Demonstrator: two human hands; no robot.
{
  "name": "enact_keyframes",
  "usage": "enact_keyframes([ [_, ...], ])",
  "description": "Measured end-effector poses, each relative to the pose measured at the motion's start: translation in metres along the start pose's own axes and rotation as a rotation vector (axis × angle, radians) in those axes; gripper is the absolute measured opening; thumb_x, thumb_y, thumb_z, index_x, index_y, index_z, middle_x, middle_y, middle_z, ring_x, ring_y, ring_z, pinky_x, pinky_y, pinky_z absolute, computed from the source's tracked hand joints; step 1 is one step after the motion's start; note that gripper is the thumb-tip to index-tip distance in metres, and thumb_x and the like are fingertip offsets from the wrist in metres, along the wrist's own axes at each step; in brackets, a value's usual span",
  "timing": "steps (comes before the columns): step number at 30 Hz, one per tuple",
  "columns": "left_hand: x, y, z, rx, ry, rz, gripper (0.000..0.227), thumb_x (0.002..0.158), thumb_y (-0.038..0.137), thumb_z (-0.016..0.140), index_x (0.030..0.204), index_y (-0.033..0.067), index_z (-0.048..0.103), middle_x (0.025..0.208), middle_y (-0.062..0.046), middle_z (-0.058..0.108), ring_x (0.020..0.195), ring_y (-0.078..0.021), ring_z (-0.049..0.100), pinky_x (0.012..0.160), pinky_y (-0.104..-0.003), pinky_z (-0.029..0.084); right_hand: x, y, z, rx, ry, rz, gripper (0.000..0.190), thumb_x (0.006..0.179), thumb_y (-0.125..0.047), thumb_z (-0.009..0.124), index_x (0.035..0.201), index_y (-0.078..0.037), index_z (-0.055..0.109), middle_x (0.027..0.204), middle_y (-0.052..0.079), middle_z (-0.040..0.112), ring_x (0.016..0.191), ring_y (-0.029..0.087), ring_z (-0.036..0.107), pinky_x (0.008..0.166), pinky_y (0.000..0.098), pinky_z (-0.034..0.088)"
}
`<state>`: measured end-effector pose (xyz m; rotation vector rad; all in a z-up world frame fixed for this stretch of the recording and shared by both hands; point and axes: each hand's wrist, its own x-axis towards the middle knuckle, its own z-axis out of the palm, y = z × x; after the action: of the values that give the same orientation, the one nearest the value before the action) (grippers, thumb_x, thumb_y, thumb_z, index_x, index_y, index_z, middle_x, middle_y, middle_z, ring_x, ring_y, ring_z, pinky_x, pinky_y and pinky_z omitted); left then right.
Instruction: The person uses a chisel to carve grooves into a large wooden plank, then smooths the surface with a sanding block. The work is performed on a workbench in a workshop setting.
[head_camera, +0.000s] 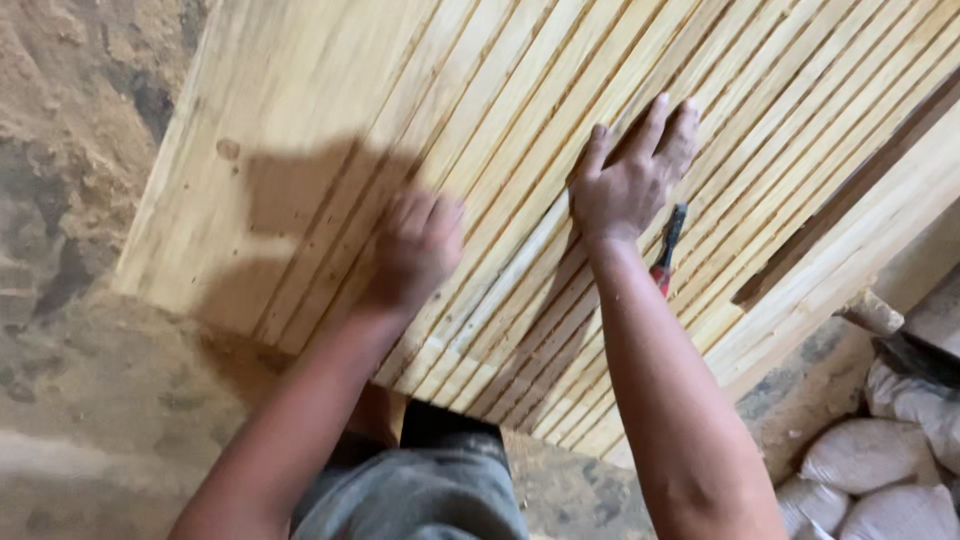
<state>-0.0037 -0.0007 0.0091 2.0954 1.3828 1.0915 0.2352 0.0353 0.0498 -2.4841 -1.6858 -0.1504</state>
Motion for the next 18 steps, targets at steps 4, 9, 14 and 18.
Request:
enact_keyframes([
  [4,0.099,-0.009,0.074,-0.017,0.130,0.072,0.011,0.083,0.006,0.059,0.094,0.0066,0.061,0.086,-0.011,0.064,0.087,-0.0319,0.062,0.081,-0.046,0.048,0.000,-0.004,-0.002,0.004,0.010,-0.004,0.072,0.105,-0.043,0.062,0.158,-0.002,0.037,0.165,0.029,0.026,0.154,0.047,0.021,0.128,0.0551,0.018],
  [9,0.085,-0.008,0.056,-0.040,0.083,0.029,0.004,0.094,0.006,0.062,0.097,0.0076,0.060,0.089,-0.011,0.065,0.088,-0.0328,0.063,0.081,-0.047,0.048,-0.005,-0.003,-0.003,-0.016,0.031,-0.017,0.071,0.106,-0.043,0.062,0.158,-0.001,0.038,0.165,0.030,0.027,0.154,0.047,0.021,0.127,0.0538,0.020],
  [14,-0.028,-0.003,-0.023,-0.031,0.027,-0.017,0.009,0.096,0.006,0.066,0.090,0.0092,0.060,0.085,-0.008,0.058,0.084,-0.0277,0.059,0.078,-0.044,0.047,0.000,-0.008,-0.001,0.018,0.032,-0.020,0.070,0.105,-0.040,0.061,0.157,0.001,0.038,0.164,0.030,0.028,0.154,0.046,0.023,0.127,0.0532,0.021],
  [18,0.022,-0.011,0.023,0.056,0.063,0.090,0.004,0.088,0.005,0.063,0.089,0.0088,0.062,0.083,-0.010,0.061,0.084,-0.0292,0.060,0.081,-0.044,0.048,-0.005,-0.004,-0.003,-0.002,0.027,-0.011,0.070,0.105,-0.042,0.062,0.157,0.000,0.039,0.165,0.030,0.027,0.155,0.045,0.022,0.128,0.0530,0.019],
])
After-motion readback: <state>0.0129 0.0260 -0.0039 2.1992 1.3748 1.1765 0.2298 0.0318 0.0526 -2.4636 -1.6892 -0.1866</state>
